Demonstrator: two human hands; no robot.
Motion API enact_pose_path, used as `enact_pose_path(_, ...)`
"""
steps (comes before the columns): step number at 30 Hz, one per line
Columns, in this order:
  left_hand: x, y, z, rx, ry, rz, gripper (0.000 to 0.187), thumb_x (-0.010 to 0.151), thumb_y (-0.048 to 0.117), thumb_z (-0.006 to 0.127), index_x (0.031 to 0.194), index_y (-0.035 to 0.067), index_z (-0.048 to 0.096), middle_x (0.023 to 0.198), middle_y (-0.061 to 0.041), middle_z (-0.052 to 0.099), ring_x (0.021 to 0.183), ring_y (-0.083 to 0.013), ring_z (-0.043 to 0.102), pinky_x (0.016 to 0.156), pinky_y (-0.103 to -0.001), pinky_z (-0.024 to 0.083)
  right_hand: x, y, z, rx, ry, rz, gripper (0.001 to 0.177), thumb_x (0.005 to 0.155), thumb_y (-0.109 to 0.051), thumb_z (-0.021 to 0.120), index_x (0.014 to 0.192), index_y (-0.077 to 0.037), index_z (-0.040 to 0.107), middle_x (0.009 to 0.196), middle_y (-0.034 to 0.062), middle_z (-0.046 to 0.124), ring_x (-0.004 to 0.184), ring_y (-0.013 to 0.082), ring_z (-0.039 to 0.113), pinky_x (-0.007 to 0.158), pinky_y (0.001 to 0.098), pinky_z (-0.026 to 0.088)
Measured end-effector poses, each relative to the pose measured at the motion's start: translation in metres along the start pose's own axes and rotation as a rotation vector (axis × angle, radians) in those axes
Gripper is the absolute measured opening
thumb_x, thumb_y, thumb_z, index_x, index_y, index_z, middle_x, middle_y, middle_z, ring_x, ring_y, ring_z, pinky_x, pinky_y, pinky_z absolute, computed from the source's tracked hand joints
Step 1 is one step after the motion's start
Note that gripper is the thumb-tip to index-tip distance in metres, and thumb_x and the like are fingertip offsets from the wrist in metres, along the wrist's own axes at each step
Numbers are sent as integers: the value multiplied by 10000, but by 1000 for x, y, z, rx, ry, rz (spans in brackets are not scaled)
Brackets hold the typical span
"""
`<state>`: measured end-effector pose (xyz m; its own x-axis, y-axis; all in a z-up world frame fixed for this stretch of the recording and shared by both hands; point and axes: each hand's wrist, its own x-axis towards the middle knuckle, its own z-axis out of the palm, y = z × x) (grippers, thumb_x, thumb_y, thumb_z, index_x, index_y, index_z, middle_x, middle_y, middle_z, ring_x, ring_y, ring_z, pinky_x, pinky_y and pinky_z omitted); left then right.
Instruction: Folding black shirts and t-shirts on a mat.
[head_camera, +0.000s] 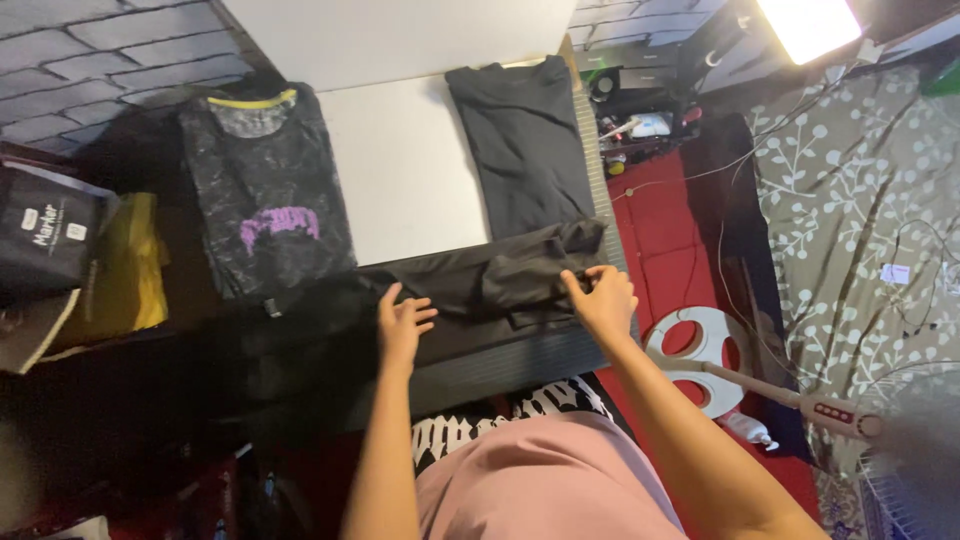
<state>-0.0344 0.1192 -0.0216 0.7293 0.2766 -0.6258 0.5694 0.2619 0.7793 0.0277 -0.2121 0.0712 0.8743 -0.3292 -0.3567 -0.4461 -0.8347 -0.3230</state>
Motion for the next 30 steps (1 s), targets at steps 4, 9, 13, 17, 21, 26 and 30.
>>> enact_pose_path(4,6,19,-101,-125,116,-85,517,1042,262,435,1520,80,363,1166,-199,714,903,-277,737,776,-390,596,-21,-19,35,60,268,-148,451,890,-447,771,1092,-55,675,1070,196,616,1038,397,565,858,514,437)
enact_pose_path(9,5,19,-230,632,557,208,493,986,345,620,1372,80,468,1173,-172,706,1074,-308,639,929,-462,506,-85,-104,67,269,252,-470,191,902,-142,706,1065,-73,632,1012,153,597,998,335,566,894,469,455)
enact_pose_path(13,18,3,-280,876,669,262,549,918,406,743,1284,46,548,1182,-187,636,1168,-372,574,1004,-519,452,-132,-165,110,252,85,-542,109,915,-103,700,1006,-79,647,983,166,586,958,342,566,863,436,472)
enact_pose_path(17,23,16,-285,921,583,280,629,773,453,840,1165,3,641,1145,-269,654,1119,-453,586,983,-538,459,-171,-217,148,411,-71,-717,135,931,-89,666,1045,-41,611,987,172,597,943,349,578,853,425,487)
enact_pose_path(21,17,21,-271,753,460,174,627,748,427,827,1190,25,638,1104,-283,668,1043,-464,626,923,-527,498,-205,-242,173,463,-187,-800,104,973,-124,661,1018,-37,624,999,174,623,959,369,596,869,431,500)
enact_pose_path(26,8,42,-256,687,371,368,532,763,296,830,1166,9,635,1136,-260,666,1072,-467,618,924,-512,492,-225,-285,181,544,-379,-663,323,966,-243,670,1173,-19,565,1115,174,598,1044,326,614,885,400,514)
enact_pose_path(30,-24,71,-220,476,22,697,514,772,144,742,1250,6,613,1163,-211,678,1087,-388,655,948,-446,510,-214,-289,210,972,-605,-389,614,975,-396,683,1391,-40,405,1259,64,600,1154,188,635,947,331,524)
